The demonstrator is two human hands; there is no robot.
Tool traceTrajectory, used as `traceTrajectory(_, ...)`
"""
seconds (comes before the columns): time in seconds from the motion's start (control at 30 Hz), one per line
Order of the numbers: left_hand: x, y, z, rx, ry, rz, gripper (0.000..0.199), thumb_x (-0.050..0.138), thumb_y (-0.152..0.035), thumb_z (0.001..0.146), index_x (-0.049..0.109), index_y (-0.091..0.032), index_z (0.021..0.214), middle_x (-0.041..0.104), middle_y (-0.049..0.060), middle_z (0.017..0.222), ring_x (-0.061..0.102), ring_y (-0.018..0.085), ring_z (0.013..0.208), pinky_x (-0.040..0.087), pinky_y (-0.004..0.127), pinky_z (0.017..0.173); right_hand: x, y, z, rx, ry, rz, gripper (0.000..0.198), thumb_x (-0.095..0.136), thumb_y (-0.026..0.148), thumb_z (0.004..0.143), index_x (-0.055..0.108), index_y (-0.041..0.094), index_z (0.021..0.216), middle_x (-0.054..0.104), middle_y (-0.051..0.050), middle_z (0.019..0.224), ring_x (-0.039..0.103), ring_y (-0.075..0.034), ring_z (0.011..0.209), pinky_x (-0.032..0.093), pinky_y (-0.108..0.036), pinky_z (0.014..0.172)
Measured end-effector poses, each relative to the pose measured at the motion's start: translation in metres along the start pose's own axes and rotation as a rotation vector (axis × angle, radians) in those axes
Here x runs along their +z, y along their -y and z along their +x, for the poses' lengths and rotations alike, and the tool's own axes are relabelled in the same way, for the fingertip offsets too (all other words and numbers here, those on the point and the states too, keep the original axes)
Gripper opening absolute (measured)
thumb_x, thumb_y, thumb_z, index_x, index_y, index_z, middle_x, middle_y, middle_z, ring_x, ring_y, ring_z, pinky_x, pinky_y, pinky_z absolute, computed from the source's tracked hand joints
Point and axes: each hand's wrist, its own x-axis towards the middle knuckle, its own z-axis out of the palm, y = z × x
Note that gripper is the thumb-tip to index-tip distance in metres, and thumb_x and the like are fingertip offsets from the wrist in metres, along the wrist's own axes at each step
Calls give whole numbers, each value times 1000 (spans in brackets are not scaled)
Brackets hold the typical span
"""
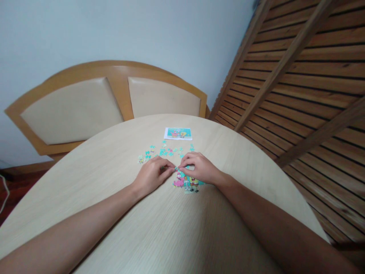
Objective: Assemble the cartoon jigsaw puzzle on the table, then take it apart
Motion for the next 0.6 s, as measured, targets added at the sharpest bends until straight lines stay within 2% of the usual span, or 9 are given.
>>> traceTrajectory(0.6,0,0,-1,27,6,20,13,62,-29,94,72,-23,87,74,3,88,65,21,87,49,35,81,0,1,0,12,-3,6,2,75,21,84,77,22,84,73,-3,88,67,-17,85,49,-32,82)
